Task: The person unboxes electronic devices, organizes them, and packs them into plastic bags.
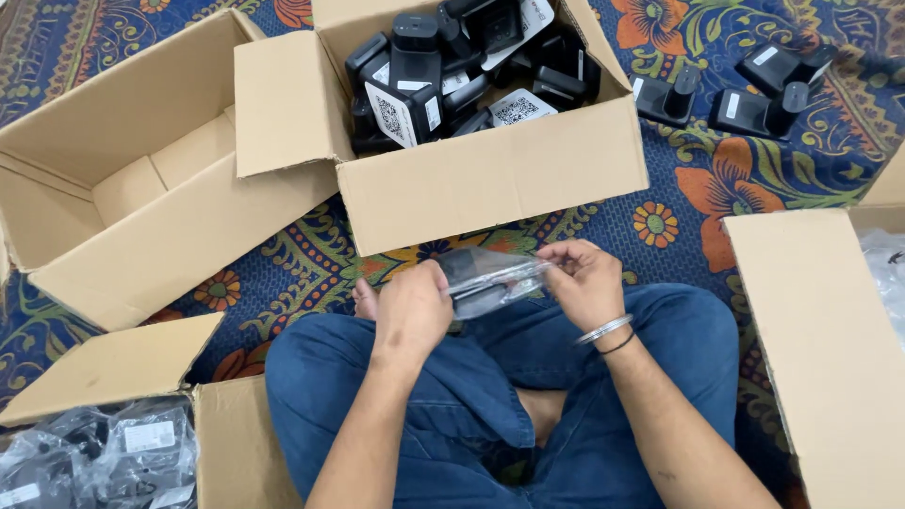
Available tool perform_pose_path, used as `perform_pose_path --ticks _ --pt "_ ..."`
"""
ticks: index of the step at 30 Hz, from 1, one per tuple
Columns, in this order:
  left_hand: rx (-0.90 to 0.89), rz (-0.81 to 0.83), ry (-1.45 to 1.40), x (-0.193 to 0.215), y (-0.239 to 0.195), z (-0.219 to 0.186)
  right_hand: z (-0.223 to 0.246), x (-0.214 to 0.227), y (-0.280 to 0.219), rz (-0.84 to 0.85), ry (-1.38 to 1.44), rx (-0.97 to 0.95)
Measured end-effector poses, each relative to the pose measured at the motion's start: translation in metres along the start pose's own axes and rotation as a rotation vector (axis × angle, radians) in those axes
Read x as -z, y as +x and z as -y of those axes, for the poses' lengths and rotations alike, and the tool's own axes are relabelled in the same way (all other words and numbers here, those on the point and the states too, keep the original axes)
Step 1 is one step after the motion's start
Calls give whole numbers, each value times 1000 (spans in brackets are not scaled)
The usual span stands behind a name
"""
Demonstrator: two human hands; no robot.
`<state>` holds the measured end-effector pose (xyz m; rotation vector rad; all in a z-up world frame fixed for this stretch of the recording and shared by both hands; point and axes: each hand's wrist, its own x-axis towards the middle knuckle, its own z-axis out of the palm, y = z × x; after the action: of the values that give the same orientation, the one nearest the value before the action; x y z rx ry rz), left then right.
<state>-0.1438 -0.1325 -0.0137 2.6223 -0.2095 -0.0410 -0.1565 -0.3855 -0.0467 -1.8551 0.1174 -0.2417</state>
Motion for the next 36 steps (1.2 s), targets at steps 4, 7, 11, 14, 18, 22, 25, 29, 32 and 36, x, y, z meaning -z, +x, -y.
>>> perform_pose_path --ticks 4,7,11,14,18,22,25,29,32,36 --pt "-42 -167 -111 25 -21 -12 4 9 3 34 0 -111" --pt "-163 -314 -86 39 -37 -13 -19 15 6 151 237 -129" --pt "-77 68 -342 51 -56 -3 -25 28 6 613 411 -122" --pt "-19 337 -514 58 -65 4 -4 34 6 925 384 -135" --pt "125 437 -734 20 -70 52 -31 43 15 1091 187 -343" --pt "399 350 -560 45 -47 15 -35 10 12 504 112 -676" --pt "438 375 -184 35 -27 5 -5 -24 -4 678 -71 -808" --pt "211 512 195 -9 -14 17 -51 -57 -22 806 -326 -331" --pt "85 511 281 -19 -14 17 0 -59 -28 497 -602 148" --pt "-10 405 266 -19 -22 14 -7 -68 -18 410 -766 648"
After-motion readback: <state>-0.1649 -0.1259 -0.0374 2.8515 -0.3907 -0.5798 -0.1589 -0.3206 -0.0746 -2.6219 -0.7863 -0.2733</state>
